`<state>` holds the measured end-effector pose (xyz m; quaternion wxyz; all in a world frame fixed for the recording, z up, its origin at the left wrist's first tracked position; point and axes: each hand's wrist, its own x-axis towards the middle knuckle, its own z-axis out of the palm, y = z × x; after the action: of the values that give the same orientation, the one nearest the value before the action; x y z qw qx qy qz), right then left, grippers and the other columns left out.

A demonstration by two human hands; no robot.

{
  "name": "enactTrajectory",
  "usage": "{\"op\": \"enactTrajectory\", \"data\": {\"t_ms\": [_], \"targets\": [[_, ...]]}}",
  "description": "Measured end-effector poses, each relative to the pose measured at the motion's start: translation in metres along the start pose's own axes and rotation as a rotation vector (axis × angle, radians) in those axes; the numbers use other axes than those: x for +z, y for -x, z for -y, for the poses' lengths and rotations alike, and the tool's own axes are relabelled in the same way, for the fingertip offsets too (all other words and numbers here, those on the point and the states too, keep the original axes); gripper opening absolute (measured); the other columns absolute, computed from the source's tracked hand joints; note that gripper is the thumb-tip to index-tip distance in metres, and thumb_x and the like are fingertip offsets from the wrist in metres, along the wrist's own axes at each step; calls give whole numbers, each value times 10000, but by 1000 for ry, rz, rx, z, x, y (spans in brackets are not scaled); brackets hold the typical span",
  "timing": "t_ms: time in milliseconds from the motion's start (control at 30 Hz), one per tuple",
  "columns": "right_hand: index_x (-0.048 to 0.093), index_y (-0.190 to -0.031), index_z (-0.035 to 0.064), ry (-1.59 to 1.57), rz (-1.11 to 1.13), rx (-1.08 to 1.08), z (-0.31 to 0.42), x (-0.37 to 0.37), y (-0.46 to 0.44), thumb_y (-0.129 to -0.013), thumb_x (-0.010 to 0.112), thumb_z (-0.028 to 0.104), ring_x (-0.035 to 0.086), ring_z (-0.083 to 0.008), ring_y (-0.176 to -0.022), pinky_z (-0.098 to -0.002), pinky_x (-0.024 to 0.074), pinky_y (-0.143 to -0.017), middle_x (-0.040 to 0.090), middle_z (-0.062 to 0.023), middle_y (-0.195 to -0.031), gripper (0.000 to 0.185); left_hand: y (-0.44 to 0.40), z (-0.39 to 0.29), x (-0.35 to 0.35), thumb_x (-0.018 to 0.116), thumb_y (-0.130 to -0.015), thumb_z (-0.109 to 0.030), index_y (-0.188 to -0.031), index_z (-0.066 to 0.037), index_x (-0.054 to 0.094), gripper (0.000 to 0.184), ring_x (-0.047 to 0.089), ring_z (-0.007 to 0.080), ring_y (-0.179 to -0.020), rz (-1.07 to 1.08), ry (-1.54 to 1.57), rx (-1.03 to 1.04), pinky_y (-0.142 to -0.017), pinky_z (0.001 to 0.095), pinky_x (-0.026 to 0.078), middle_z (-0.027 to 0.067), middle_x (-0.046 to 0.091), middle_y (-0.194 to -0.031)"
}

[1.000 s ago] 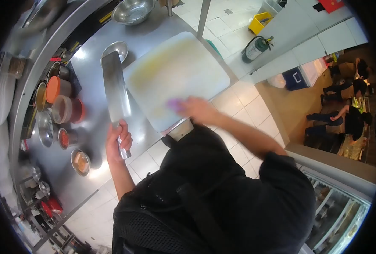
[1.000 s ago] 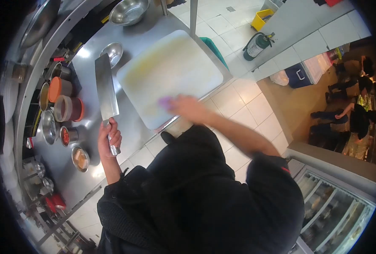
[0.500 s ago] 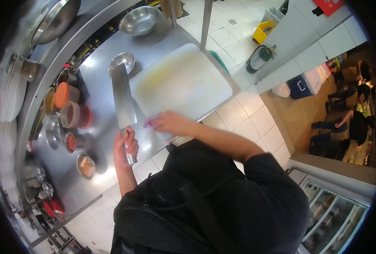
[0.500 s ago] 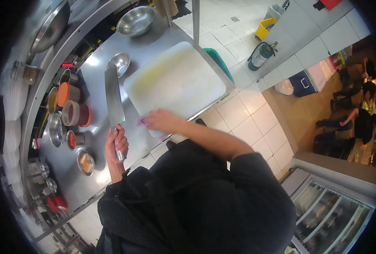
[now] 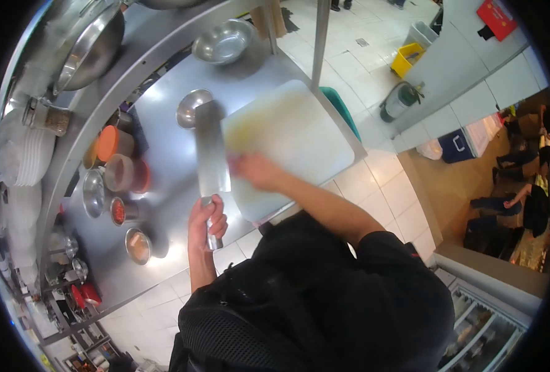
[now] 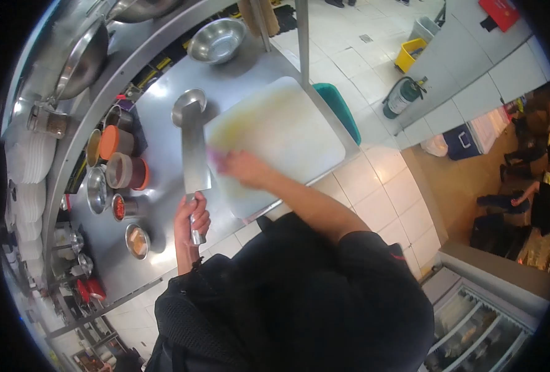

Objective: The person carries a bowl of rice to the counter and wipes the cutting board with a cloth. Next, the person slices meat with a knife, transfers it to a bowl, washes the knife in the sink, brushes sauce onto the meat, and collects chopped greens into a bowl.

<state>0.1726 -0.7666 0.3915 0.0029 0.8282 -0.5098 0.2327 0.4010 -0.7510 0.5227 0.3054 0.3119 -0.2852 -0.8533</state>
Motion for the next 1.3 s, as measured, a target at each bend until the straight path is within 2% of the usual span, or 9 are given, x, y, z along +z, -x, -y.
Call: {"op": "enactTrajectory", "data": {"t_ms": [100, 200, 333, 500, 700, 800, 900, 1000, 1300], "targets": [[630, -1139, 142, -19, -1, -63, -32, 0, 10, -928, 502, 187, 613, -313, -1000, -453, 489, -865, 653, -143, -1083, 250, -8, -12, 23, 565, -894, -117, -1031, 11, 547, 188, 407, 96, -415, 64, -193, -31, -372, 242, 360, 38, 454, -629], [660, -999, 30, 115, 10, 886, -137, -78, 79, -907, 516, 203, 653, -339, -829, -472, 521, -740, 658, -179, -942, 242, 6, -14, 24, 567, -884, -115, -1032, 17, 548, 199, 412, 99, -415, 21, -298, -27, -369, 244, 364, 43, 451, -613], [685, -1016, 68, 393, -100, 1278, -198, -159, 159, -801, 636, 159, 579, -307, -1062, -417, 523, -773, 618, -135, -1092, 239, 24, -6, 13, 571, -881, -120, -1025, 13, 548, 197, 407, 101, -409, 0, -301, -17, -367, 246, 358, 41, 446, -606], [630, -1059, 20, -225, -600, 712, -108, -72, 28, -784, 496, -58, 575, -360, -1030, -452, 453, -917, 618, -188, -1088, 315, 7, -3, 13, 570, -895, -132, -1037, -1, 532, 197, 389, 103, -402, -54, -174, 17, -362, 253, 336, 42, 446, -629], [533, -1304, 122, 142, 70, -191, -53, 15, -51, -857, 604, 253, 561, -290, -1125, -463, 449, -960, 568, -150, -1259, 472, -24, -21, 35, 556, -903, -117, -1046, -10, 527, 181, 391, 106, -409, 28, -110, 66, -362, 252, 346, 42, 455, -641], [545, -1262, 89, 361, -164, 252, -131, -24, -19, -893, 534, 216, 604, -258, -1040, -441, 501, -815, 532, -95, -1317, 390, -13, -18, 28, 559, -902, -121, -1047, -8, 522, 187, 394, 107, -411, -3, -87, 96, -361, 255, 354, 43, 454, -639], [608, -1197, -4, 874, 373, 625, -167, -54, 47, -841, 581, 143, 600, -247, -1007, -358, 539, -673, 546, -150, -1257, 385, 10, -7, 11, 563, -899, -124, -1048, -8, 516, 195, 395, 109, -410, -80, -112, 96, -360, 258, 357, 45, 455, -638], [635, -1097, 17, 442, 900, 924, -151, -145, 89, -832, 573, 127, 624, -273, -973, -431, 547, -733, 614, -152, -1057, 294, 31, 6, -4, 557, -896, -121, -1040, -12, 513, 186, 396, 108, -412, -134, -138, 74, -368, 255, 361, 41, 455, -639], [602, -1228, 188, 16, 136, 77, 2, -90, 98, -726, 669, 85, 575, -301, -968, -443, 470, -787, 588, -111, -1156, 517, -10, -6, 25, 569, -894, -136, -1042, -27, 514, 192, 395, 103, -409, -20, -214, 30, -369, 248, 349, 32, 450, -634]]}}
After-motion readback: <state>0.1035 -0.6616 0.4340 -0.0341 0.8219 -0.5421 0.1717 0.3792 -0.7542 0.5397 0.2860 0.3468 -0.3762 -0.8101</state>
